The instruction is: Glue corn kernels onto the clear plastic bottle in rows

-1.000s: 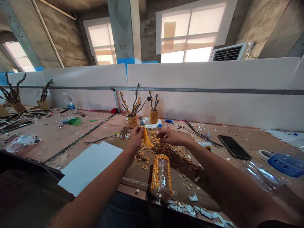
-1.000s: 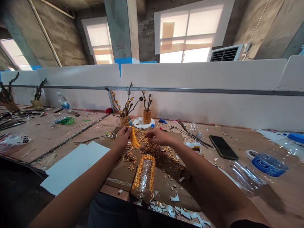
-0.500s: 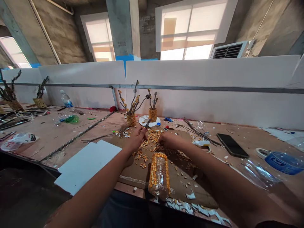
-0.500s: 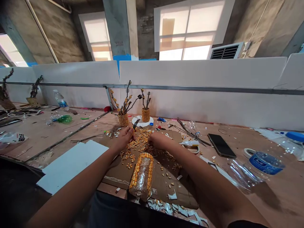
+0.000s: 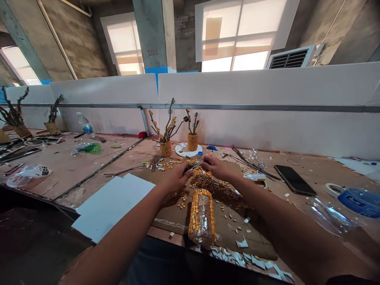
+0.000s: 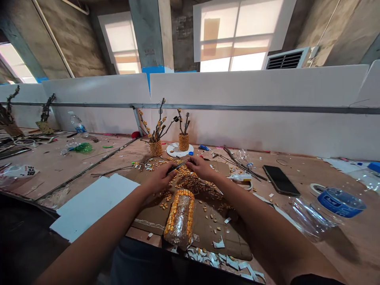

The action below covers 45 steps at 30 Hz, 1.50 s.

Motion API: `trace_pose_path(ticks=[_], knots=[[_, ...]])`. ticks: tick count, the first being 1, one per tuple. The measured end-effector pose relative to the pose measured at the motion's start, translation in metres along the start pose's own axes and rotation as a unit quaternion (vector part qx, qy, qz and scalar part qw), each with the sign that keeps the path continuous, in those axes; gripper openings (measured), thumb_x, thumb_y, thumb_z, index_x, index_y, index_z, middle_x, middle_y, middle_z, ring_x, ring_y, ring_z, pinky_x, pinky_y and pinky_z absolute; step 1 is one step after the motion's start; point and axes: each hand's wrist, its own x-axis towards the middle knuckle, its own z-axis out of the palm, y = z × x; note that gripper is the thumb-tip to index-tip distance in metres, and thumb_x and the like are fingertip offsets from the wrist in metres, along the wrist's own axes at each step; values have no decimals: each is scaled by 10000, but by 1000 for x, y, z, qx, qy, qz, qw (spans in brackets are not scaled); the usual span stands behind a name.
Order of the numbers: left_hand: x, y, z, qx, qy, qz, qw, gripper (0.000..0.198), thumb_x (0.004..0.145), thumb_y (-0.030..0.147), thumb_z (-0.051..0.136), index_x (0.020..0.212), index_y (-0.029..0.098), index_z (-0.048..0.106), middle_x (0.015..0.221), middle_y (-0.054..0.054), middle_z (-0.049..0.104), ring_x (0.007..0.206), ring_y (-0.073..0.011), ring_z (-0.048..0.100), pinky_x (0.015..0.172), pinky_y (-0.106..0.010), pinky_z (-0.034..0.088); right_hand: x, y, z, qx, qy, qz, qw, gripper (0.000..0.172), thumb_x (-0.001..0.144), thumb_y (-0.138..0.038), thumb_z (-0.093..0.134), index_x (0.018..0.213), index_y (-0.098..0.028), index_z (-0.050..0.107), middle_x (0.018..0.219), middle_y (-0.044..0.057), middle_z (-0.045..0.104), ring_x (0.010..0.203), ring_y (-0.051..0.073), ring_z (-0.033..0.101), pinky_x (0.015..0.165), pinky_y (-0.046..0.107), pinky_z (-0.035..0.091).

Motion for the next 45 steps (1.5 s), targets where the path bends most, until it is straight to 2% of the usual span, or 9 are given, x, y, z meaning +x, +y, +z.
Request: trace_pose_path(ticks=[4,11,17,20,23,29,36,45], knots=[[-1,0,0,36,-13,9,999,246,989,378,557,1129,214,675,993,-61,735,895,-264,652,813,-366,484,1,-1,10,101,5,-17,995,377,1028,-397,673,1331,-174,645,1305,104,679,1087,243,701,916,455,615],[0,0,0,72,8,14,997,251,1018,374,512,1105,204,674,948,-65,728,871,-264,651,795,-366,476,-1,-8,18,200,4,-36,979,348,1030,-402,671,1285,-166,659,1230,89,700,1010,217,711,863,417,624],[0,0,-1,71,7,18,997,275,1039,376,483,1151,215,676,976,-60,756,887,-255,674,792,-352,483,-3,-16,23,269,3,-39,962,284,1031,-406,669,1154,-150,683,1032,43,717,832,162,700,755,345,615],[0,0,-1,64,2,23,998,286,1048,387,472,1153,219,678,1015,-63,771,907,-253,685,817,-355,487,-3,-23,24,306,11,-34,951,345,962,-499,739,1040,-171,671,873,4,711,742,155,692,727,339,605],[0,1,-1,63,0,22,998,282,1046,396,478,1132,219,679,1004,-62,773,898,-253,686,813,-353,485,-3,-28,25,335,20,-22,942,477,803,-618,845,934,-212,633,769,-18,704,683,165,692,703,344,602],[0,0,0,70,6,13,997,269,1036,393,493,1126,218,676,960,-61,761,865,-256,683,775,-344,463,-2,-33,26,363,30,0,931,541,702,-638,903,884,-222,609,769,-13,724,678,178,717,721,379,639],[1,-1,2,64,8,17,998,295,1043,397,473,1165,213,668,979,-61,758,887,-252,680,783,-338,464,-5,-36,25,369,40,6,929,529,703,-613,911,896,-220,615,784,-13,740,691,177,733,758,402,662],[2,-3,8,72,26,3,997,318,1053,441,465,1144,213,666,955,-62,742,869,-252,666,754,-330,452,-4,-36,25,332,79,-18,940,463,736,-586,895,887,-225,648,789,-18,729,704,185,734,768,422,673]])
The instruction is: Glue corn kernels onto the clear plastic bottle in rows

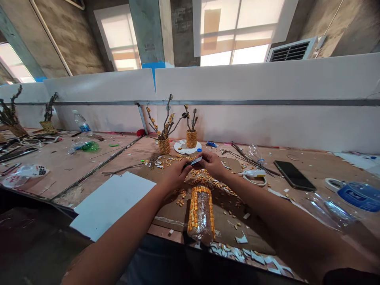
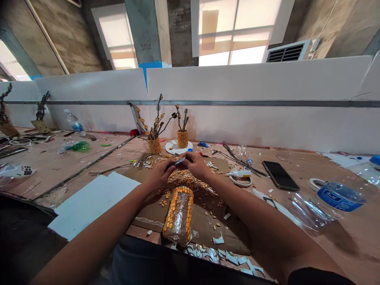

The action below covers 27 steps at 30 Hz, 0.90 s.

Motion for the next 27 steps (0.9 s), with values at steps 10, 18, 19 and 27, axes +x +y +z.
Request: trace_pose_path(ticks=[10,18,19,27], knots=[[2,8,3,9,31,-29,999,312,1052,443,497,1156,211,678,1031,-82,766,933,-271,690,804,-350,475,3,9,-6,-54,21,-31,998,248,1022,-371,690,1127,-146,696,1070,52,730,878,173,717,778,354,628],[4,8,5,-14,34,-23,999,315,1051,444,493,1119,204,686,1034,-75,767,936,-259,685,813,-336,466,-3,-2,1,-70,31,-64,995,392,833,-580,813,916,-224,670,803,2,703,721,173,659,754,367,607],[4,7,5,-17,35,-23,999,323,1051,450,492,1114,201,688,1016,-74,765,918,-256,680,804,-334,464,-3,-4,2,-72,31,-69,995,400,826,-584,812,916,-223,666,812,5,702,732,173,653,756,359,597],[4,1,3,-35,50,-29,998,344,1044,464,506,1125,192,701,926,-59,743,858,-246,660,788,-329,453,-7,-11,9,-101,27,-90,990,326,826,-508,790,897,-213,670,794,9,675,745,174,622,778,351,550]])
